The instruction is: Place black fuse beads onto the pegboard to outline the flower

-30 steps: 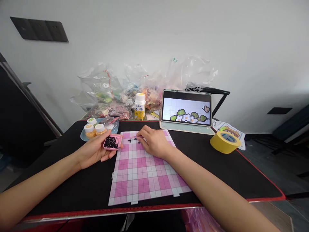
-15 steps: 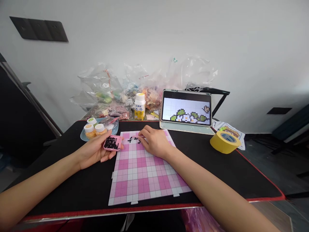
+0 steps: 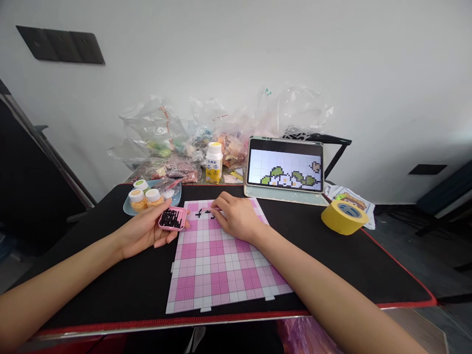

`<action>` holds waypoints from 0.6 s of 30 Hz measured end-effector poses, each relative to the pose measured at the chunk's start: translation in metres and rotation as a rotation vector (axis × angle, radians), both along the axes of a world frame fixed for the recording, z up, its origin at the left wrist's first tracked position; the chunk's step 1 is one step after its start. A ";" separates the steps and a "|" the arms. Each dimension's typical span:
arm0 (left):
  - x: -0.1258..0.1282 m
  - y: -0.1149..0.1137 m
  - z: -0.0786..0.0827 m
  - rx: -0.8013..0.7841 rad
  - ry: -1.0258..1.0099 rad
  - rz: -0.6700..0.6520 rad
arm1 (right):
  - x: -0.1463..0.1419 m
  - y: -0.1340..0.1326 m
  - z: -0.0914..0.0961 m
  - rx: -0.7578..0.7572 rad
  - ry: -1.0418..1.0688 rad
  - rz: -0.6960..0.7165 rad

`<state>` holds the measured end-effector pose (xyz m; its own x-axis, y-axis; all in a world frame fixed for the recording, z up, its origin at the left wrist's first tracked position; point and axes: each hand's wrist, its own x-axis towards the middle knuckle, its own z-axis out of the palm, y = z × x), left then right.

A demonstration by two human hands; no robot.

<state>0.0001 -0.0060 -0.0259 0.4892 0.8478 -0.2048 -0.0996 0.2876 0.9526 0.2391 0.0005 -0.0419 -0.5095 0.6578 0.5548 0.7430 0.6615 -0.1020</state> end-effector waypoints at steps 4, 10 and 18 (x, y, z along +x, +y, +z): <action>0.000 0.000 -0.001 -0.001 0.002 -0.007 | 0.000 0.000 0.000 -0.002 -0.006 0.004; 0.000 0.001 0.000 0.002 0.002 -0.012 | 0.000 0.000 0.000 -0.004 -0.009 0.004; 0.000 0.001 -0.001 0.003 0.015 -0.018 | 0.000 0.000 0.000 -0.005 0.000 0.002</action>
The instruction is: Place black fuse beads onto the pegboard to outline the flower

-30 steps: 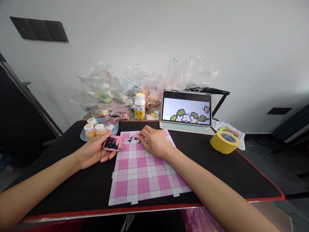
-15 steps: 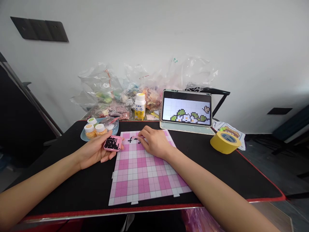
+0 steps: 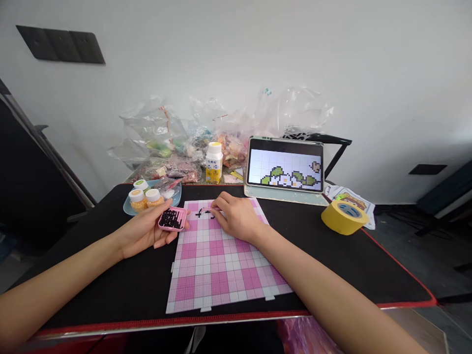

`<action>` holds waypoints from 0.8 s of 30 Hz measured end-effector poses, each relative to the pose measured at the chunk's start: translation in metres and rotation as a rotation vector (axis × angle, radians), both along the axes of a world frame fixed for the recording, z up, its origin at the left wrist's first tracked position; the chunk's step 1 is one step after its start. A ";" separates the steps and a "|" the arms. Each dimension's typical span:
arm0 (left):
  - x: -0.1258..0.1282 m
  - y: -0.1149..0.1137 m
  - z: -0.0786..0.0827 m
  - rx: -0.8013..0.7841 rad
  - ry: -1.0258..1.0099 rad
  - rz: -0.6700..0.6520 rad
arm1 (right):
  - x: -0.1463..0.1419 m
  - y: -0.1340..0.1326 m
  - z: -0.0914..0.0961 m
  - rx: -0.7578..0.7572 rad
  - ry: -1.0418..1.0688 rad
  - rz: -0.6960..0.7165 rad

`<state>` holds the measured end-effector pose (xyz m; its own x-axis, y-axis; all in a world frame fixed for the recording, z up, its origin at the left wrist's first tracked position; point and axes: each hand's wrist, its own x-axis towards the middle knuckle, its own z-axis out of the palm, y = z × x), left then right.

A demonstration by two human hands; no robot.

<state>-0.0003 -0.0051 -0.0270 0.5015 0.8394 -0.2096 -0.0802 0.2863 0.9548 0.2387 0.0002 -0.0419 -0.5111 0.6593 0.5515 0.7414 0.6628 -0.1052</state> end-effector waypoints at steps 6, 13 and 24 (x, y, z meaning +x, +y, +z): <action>0.000 0.001 0.000 0.002 -0.001 0.000 | 0.000 0.001 0.000 -0.002 0.012 0.007; 0.000 0.001 0.001 -0.003 0.013 0.002 | 0.001 0.002 0.000 -0.022 0.053 0.001; -0.001 0.001 -0.001 0.000 0.004 -0.010 | -0.004 -0.001 0.001 -0.071 0.086 0.055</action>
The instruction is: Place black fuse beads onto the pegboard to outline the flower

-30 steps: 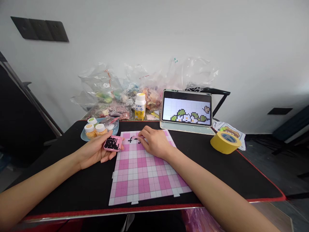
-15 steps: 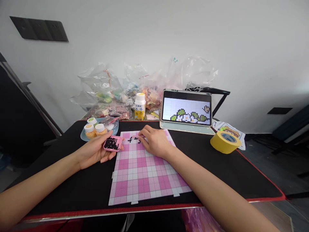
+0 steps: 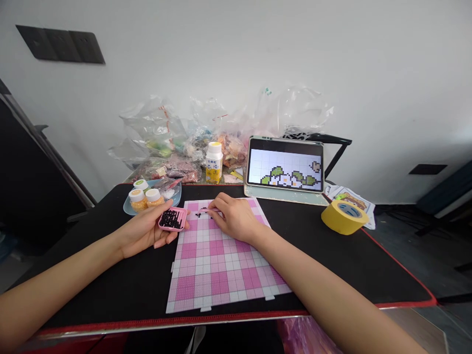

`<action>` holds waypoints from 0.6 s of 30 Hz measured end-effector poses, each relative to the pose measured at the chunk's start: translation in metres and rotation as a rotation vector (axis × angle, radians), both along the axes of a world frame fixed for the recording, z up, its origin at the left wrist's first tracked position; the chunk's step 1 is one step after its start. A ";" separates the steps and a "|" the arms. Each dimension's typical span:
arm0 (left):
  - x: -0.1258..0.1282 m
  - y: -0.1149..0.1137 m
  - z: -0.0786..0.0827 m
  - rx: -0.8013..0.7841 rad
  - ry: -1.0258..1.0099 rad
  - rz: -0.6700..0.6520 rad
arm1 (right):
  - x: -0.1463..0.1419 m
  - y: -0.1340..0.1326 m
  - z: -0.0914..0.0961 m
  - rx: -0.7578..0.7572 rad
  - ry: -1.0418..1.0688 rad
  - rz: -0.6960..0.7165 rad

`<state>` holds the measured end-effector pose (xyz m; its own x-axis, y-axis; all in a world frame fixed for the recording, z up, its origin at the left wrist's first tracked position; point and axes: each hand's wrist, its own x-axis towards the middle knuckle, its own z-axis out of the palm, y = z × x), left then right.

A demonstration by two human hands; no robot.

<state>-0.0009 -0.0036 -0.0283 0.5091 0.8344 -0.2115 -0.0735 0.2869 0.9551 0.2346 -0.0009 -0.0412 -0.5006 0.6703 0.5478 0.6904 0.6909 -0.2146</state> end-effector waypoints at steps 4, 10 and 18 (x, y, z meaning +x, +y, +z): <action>0.001 -0.001 0.002 0.002 0.003 0.003 | 0.002 0.000 0.001 -0.008 -0.014 -0.028; 0.002 -0.001 0.003 -0.003 0.010 0.009 | 0.004 0.003 -0.002 0.028 -0.036 -0.059; 0.000 -0.002 0.003 -0.031 0.020 0.018 | 0.003 0.002 -0.002 0.041 -0.072 -0.074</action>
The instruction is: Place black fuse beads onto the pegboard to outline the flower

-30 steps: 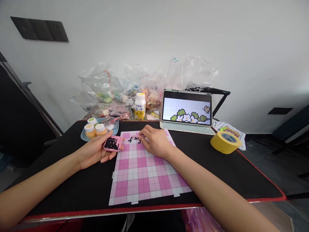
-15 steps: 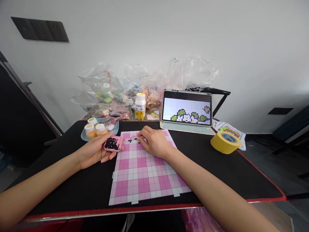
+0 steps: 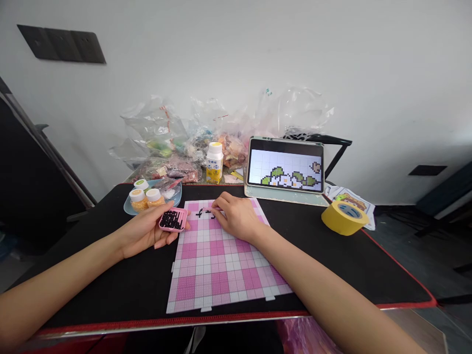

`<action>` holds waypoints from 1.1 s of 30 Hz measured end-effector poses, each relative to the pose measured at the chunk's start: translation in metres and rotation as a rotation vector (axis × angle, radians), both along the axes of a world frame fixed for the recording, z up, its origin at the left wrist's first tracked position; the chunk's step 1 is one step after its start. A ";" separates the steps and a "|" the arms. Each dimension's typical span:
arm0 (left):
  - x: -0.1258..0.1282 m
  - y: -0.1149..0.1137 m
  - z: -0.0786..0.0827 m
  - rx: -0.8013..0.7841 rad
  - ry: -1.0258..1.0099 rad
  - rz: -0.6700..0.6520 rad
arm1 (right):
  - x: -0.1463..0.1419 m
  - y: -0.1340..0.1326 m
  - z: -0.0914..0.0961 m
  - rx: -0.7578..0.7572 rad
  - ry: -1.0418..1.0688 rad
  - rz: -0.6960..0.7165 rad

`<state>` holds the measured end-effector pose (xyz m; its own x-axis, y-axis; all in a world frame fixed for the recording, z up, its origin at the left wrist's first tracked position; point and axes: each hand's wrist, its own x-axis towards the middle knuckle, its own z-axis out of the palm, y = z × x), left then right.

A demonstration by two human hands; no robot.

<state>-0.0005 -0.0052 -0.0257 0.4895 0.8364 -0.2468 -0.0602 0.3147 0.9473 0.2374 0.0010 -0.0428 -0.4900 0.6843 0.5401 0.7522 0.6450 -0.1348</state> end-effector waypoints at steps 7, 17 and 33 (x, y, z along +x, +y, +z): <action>0.001 -0.001 0.002 -0.009 0.007 0.003 | -0.002 0.000 0.000 0.012 0.015 0.005; 0.001 0.000 -0.001 -0.028 -0.001 0.005 | -0.002 0.001 0.000 0.011 0.016 0.005; 0.001 0.001 -0.001 -0.021 -0.007 -0.001 | -0.002 0.001 0.000 0.001 -0.003 -0.002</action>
<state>0.0008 -0.0047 -0.0264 0.4920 0.8307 -0.2605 -0.0666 0.3343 0.9401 0.2351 0.0018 -0.0425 -0.4899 0.6848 0.5395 0.7541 0.6434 -0.1319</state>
